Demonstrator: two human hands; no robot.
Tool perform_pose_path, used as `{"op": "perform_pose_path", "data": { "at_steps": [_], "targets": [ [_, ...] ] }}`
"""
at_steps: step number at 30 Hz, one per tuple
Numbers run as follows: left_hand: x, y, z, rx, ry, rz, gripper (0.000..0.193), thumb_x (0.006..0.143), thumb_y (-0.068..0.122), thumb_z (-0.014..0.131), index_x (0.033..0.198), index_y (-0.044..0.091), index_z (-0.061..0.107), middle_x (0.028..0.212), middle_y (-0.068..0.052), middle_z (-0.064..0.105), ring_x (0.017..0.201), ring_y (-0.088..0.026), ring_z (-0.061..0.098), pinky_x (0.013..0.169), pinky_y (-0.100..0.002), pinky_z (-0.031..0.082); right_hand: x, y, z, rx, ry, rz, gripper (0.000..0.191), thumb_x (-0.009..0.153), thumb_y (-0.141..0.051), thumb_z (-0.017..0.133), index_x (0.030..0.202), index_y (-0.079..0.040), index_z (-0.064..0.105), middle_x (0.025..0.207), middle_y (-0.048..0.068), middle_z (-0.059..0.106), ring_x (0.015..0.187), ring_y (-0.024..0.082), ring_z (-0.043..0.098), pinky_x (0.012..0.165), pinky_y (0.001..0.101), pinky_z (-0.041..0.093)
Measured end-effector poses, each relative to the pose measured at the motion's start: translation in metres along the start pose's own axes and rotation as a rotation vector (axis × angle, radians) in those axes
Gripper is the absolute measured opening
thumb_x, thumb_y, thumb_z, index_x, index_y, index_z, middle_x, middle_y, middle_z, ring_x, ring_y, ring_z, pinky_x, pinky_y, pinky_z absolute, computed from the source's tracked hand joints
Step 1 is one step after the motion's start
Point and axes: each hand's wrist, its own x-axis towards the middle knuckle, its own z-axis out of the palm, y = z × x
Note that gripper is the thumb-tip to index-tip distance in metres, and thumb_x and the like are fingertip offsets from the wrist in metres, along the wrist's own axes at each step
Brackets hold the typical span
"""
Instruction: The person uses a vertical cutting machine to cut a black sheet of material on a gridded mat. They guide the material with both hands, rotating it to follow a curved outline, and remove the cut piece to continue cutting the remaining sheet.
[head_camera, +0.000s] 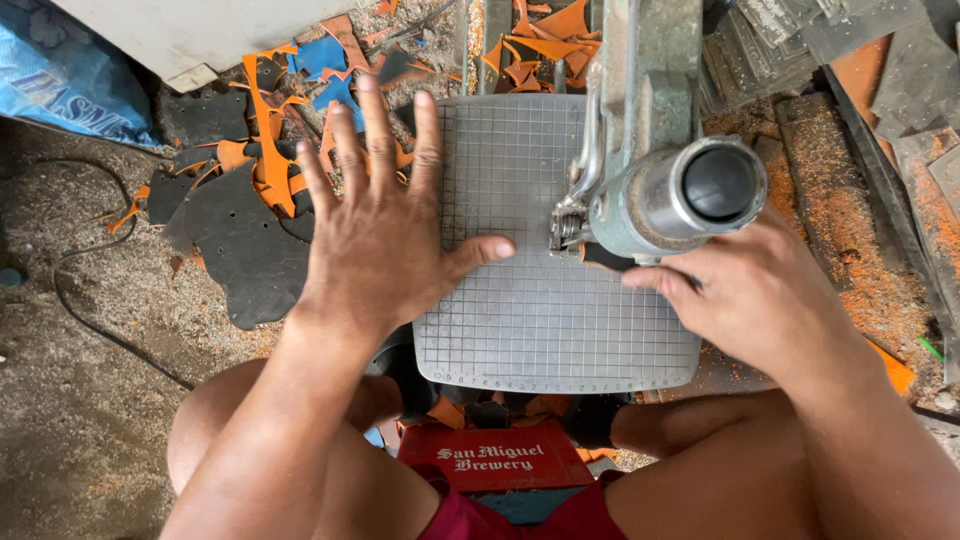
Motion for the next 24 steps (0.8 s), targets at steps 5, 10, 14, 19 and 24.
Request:
{"op": "perform_pose_path", "data": {
  "at_steps": [5,10,14,19,24],
  "targets": [
    [-0.056,0.027,-0.012,0.016,0.073,0.310,0.079,0.091,0.062,0.058,0.145,0.005,0.045,0.156,-0.028,0.037,0.149,-0.052,0.029,0.113,-0.073,0.024,-0.010,-0.017,0.005,0.062,0.228,-0.187,0.028,0.075,-0.014,0.086,0.102,-0.009,0.081,0.104,0.008,0.071,0.103,0.029,0.067,0.090,0.0422,0.057],
    [-0.080,0.066,-0.007,-0.117,-0.008,0.359,0.085,0.082,0.065,0.060,0.146,0.010,0.048,0.150,-0.037,0.037,0.138,-0.061,0.029,0.109,-0.072,0.025,-0.007,-0.022,0.009,0.066,0.293,-0.273,0.034,0.072,-0.010,0.083,0.105,-0.005,0.080,0.115,0.011,0.072,0.112,0.033,0.065,0.096,0.0450,0.056],
    [-0.078,0.079,-0.004,-0.048,-0.020,0.303,0.103,0.069,0.072,0.060,0.154,0.016,0.044,0.156,-0.037,0.032,0.143,-0.062,0.027,0.112,-0.074,0.022,-0.006,-0.036,0.012,0.096,0.322,-0.207,0.032,0.074,-0.015,0.087,0.103,-0.004,0.079,0.113,0.010,0.072,0.108,0.033,0.065,0.092,0.0435,0.055],
    [-0.076,0.077,0.001,-0.100,-0.007,0.294,0.100,0.073,0.076,0.057,0.152,0.016,0.041,0.155,-0.036,0.029,0.141,-0.062,0.025,0.110,-0.072,0.019,-0.007,-0.038,0.011,0.052,0.338,-0.195,0.029,0.076,-0.016,0.087,0.101,-0.005,0.079,0.111,0.009,0.073,0.106,0.034,0.065,0.092,0.0436,0.054],
    [-0.077,0.076,0.004,-0.092,-0.013,0.289,0.101,0.072,0.076,0.057,0.153,0.018,0.040,0.157,-0.034,0.027,0.142,-0.059,0.022,0.111,-0.071,0.018,-0.005,-0.036,0.015,0.029,0.341,-0.182,0.025,0.078,-0.014,0.086,0.101,-0.007,0.081,0.106,0.005,0.077,0.099,0.029,0.067,0.089,0.0417,0.053]
  ]
}}
